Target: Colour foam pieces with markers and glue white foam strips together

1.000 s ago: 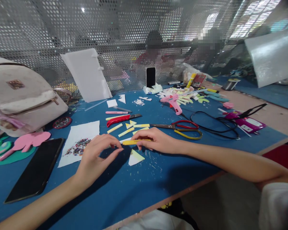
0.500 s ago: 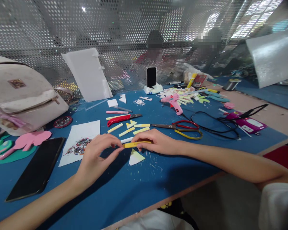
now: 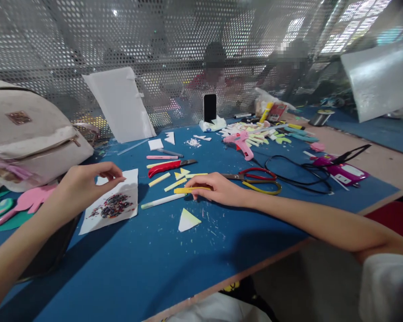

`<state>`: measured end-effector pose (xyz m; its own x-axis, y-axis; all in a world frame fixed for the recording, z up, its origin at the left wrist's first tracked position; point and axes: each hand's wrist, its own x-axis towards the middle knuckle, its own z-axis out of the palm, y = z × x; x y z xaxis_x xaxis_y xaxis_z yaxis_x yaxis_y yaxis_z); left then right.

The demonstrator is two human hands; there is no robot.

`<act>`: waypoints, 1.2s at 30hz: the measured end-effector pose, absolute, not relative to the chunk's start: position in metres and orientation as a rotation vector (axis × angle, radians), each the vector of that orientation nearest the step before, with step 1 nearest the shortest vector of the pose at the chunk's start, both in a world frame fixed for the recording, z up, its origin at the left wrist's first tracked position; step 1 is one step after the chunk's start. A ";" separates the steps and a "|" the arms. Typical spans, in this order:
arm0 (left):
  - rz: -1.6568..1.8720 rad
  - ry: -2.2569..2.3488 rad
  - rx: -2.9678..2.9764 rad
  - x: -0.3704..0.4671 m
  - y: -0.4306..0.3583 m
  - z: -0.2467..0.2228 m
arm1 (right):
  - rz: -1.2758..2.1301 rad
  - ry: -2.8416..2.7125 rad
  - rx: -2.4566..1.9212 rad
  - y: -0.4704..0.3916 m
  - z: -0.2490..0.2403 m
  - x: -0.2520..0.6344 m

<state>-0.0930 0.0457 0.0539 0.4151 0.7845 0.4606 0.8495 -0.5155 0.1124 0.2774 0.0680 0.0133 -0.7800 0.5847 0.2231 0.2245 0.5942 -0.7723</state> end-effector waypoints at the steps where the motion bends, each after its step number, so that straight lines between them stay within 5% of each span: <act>1: -0.698 -1.471 -2.533 -0.098 0.048 0.050 | 1.055 -2.363 -0.644 0.068 0.013 0.277; 19: -1.071 -0.944 -2.426 -0.037 0.000 0.075 | 0.957 -2.429 -0.607 0.071 0.009 0.275; 36: -0.462 -1.283 -2.700 0.090 0.270 0.051 | 0.741 -2.591 -0.517 0.069 0.004 0.278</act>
<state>0.0904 0.2697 0.0513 0.5948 0.7370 0.3211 0.7725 -0.6345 0.0254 0.2781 0.0695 0.0037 -0.8536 0.4466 0.2681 0.2373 0.7916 -0.5631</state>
